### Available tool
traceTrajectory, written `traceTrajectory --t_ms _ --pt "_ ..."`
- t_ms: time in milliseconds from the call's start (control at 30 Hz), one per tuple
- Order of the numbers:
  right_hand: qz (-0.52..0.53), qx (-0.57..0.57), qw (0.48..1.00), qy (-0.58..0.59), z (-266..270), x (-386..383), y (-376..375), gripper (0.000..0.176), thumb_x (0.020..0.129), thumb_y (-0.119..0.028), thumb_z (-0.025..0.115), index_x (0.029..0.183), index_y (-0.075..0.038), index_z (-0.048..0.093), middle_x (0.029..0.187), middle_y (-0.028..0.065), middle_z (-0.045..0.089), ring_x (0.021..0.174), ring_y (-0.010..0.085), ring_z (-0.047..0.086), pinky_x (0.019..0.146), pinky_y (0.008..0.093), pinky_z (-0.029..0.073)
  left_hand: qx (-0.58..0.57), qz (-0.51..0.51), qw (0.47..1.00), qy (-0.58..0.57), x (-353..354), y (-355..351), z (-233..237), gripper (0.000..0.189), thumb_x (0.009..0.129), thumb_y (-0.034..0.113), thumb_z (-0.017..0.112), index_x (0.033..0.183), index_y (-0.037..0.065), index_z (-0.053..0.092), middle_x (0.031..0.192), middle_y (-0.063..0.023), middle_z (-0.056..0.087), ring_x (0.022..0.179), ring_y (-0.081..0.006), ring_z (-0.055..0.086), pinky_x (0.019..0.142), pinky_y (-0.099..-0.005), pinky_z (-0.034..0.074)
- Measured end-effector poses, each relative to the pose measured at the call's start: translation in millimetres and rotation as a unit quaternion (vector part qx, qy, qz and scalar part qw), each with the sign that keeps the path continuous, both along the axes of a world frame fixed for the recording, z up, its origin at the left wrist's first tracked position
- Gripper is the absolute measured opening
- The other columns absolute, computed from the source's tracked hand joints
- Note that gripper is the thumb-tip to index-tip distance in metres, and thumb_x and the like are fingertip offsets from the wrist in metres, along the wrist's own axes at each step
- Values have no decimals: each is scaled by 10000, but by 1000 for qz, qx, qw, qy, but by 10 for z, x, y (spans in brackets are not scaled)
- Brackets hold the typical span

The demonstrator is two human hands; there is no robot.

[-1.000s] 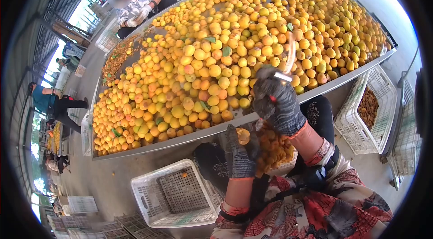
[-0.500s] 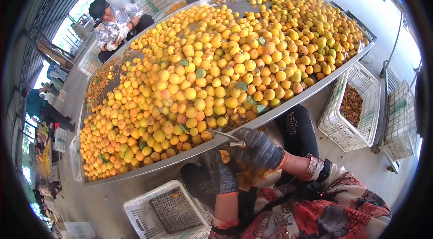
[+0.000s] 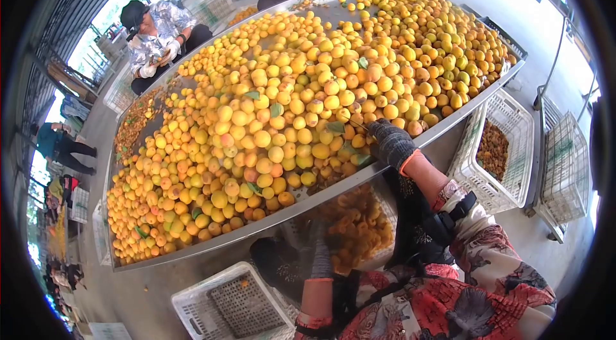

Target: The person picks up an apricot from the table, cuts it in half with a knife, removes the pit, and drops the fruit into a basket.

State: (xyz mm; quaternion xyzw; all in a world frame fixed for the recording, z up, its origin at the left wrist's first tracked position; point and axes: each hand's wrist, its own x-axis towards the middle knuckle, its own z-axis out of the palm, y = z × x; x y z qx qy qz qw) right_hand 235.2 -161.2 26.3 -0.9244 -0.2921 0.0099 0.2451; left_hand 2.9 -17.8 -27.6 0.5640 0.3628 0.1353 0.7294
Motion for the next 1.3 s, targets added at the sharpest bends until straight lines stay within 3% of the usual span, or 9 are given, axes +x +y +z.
traceTrajectory --t_ms 200,467,533,567,733,800,867,933,1300 --pt "144 185 951 202 327 -378 85 510 703 -128 693 1160 -23 491 1000 157 566 946 266 553 792 347 454 -52 -29 995 -81 246 -84 529 340 897 263 466 1115 6 512 1052 -97 562 944 -172 538 829 -278 434" --pt "340 230 902 135 444 -982 370 479 763 -86 651 1196 -11 460 1056 140 565 946 199 559 791 295 452 -67 16 990 -125 135 59 626 340 894 264 481 1120 10 501 1060 -88 558 939 -177 536 815 -285 443" --pt "195 378 809 405 537 -1056 339 470 764 -98 651 1182 5 463 1027 151 570 934 228 566 785 307 453 -174 54 962 -202 37 132 572 355 897 282 467 1139 24 494 1064 -83 555 931 -188 533 828 -300 436" --pt "202 264 917 222 746 -1095 301 428 770 -83 636 1154 15 474 994 154 579 907 238 576 773 311 456 -226 71 941 -241 -3 165 553 362 898 291 460 1148 31 491 1065 -80 554 928 -193 532 835 -308 433" --pt "254 359 879 182 478 -1342 259 343 798 -57 579 1119 17 483 947 150 586 878 269 582 732 324 470 -278 101 907 -300 -28 173 509 419 877 294 506 1202 45 418 1124 -96 511 968 -199 516 828 -314 455" --pt "289 229 926 80 717 -1507 248 325 790 -45 577 1096 19 492 902 164 582 823 301 589 684 345 477 -317 91 890 -315 -13 192 411 475 874 358 493 1229 60 387 1161 -86 480 1000 -195 501 831 -315 449" --pt "258 368 868 208 553 -1627 308 307 780 -43 584 1069 16 501 858 175 577 761 323 593 641 362 478 -247 104 918 -291 1 123 617 497 867 385 495 1229 62 385 1166 -86 474 1000 -197 501 842 -316 440" --pt "311 257 915 24 600 -1670 350 314 780 -48 589 1076 12 499 871 175 577 771 330 592 639 368 480 -178 118 940 -265 -13 80 707 519 860 412 496 1229 64 383 1171 -86 467 1001 -199 501 853 -318 431" --pt "244 227 928 164 485 -1777 451 382 802 -64 573 1156 21 459 941 180 568 822 327 589 684 376 479 -195 86 925 -315 -31 -20 732 647 816 499 519 1210 4 384 1125 -121 508 1041 -237 487 917 -363 395"
